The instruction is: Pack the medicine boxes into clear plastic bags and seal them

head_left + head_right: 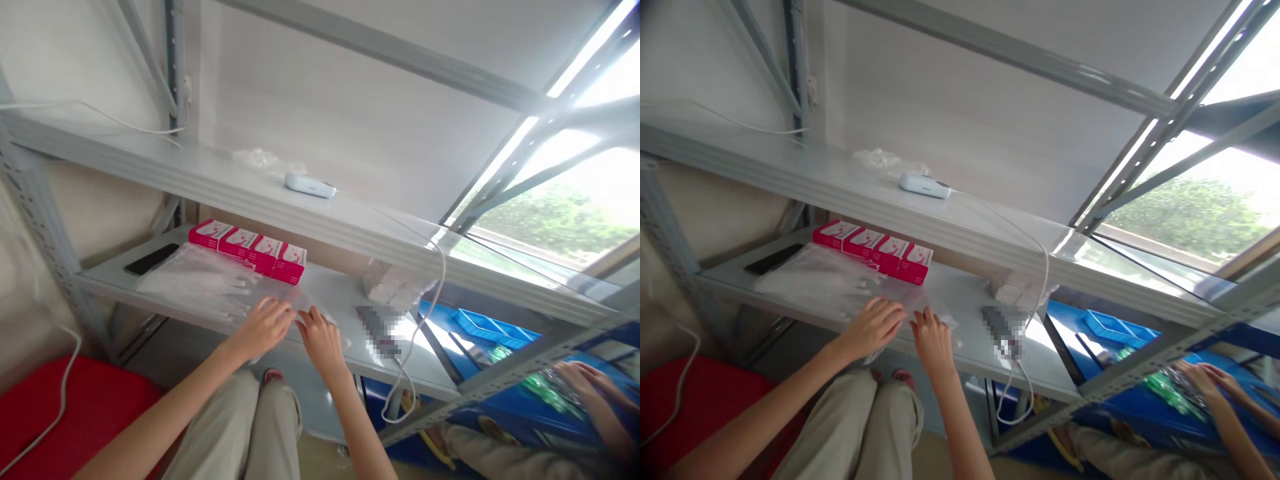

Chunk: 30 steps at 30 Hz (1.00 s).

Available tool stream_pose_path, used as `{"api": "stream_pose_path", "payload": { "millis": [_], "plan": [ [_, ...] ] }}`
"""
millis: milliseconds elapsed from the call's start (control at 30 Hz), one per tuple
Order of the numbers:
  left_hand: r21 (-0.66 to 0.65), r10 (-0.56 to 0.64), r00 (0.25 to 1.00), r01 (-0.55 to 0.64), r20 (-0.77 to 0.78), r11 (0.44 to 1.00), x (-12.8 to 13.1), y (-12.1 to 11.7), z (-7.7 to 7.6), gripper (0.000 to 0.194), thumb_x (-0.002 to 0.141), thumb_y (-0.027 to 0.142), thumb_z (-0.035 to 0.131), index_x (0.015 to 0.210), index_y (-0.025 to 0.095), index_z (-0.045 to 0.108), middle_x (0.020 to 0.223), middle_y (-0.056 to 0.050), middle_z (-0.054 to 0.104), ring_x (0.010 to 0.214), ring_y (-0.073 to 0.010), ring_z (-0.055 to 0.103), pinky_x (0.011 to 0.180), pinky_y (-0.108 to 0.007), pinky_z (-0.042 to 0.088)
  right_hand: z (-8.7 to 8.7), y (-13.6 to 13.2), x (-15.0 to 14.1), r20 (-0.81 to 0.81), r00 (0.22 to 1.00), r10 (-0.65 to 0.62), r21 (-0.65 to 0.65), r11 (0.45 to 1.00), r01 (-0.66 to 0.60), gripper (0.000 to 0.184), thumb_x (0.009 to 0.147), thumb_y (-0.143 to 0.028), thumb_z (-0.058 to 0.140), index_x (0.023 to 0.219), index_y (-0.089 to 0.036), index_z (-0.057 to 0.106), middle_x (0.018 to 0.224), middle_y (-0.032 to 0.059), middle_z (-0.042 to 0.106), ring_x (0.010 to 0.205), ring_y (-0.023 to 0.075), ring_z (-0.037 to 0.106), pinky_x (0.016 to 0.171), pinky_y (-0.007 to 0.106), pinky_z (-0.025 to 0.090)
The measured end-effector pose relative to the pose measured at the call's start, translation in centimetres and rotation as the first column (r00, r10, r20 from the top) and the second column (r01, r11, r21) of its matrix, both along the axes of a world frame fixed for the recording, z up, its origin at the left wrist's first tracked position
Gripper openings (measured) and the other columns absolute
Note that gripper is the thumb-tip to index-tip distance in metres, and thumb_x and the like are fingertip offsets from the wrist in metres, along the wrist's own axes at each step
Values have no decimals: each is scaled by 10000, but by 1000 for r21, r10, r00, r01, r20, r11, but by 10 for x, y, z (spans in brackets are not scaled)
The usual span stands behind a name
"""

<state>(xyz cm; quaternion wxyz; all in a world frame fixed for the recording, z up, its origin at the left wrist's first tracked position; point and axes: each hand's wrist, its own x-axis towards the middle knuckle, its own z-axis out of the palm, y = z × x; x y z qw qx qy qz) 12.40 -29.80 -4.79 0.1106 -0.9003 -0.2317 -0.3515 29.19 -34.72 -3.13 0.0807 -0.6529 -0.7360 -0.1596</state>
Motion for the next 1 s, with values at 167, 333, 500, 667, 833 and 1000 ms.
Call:
{"api": "stream_pose_path", "payload": {
  "millis": [167, 333, 500, 667, 833, 1000],
  "plan": [
    [50, -33, 996, 37, -77, 998, 31, -55, -72, 224, 879, 91, 413, 966, 161, 608, 957, -90, 655, 851, -203, 624, 789, -321, 478, -7, -2, 10, 43, 998, 52, -93, 995, -48, 216, 886, -324, 590, 1078, -238, 640, 999, 61, 628, 918, 191, 616, 652, 248, 472],
    [-65, 262, 964, -265, -50, 962, 50, -49, -108, 386, 841, 56, 388, 1175, 109, 574, 1216, -170, 607, 1084, -270, 597, 907, -403, 468, -17, -4, 24, 88, 996, -1, -118, 993, 12, 205, 948, -231, 468, 914, -217, 670, 920, 58, 638, 860, 172, 625, 613, 235, 432],
    [-97, 279, 957, -285, -75, 954, 61, -28, -106, 508, 847, 54, 338, 1324, 98, 507, 1385, -166, 499, 1256, -293, 489, 975, -434, 430, -22, -5, 30, 60, 993, -103, -33, 994, 105, 271, 986, -229, 364, 978, -206, 634, 913, 66, 673, 829, 168, 642, 607, 238, 393],
    [-59, 312, 943, -320, -115, 945, 76, -25, -100, 618, 829, 41, 304, 1442, 94, 358, 1432, -141, 452, 1317, -234, 432, 1048, -362, 387, -14, -7, 27, -50, 976, -212, -26, 977, 211, 275, 993, -333, 359, 1041, -262, 621, 840, 27, 720, 731, 160, 669, 565, 233, 337],
    [-217, 209, 945, -265, -250, 939, 85, -7, -101, 539, 841, 27, 317, 1330, 144, 510, 1295, -114, 590, 1177, -206, 561, 1014, -351, 433, -8, -10, 32, -38, 978, -205, -30, 978, 204, 258, 983, -354, 388, 1008, -280, 634, 853, 26, 729, 752, 158, 674, 579, 228, 326],
    [-245, 186, 951, -247, -246, 937, 95, 20, -95, 523, 866, 18, 302, 1341, 140, 486, 1252, -148, 607, 1097, -232, 607, 900, -355, 493, -3, -8, 39, 38, 978, -205, 11, 979, 204, 289, 997, -258, 332, 1050, -236, 616, 853, 66, 722, 772, 168, 671, 639, 244, 353]
  ]
}}
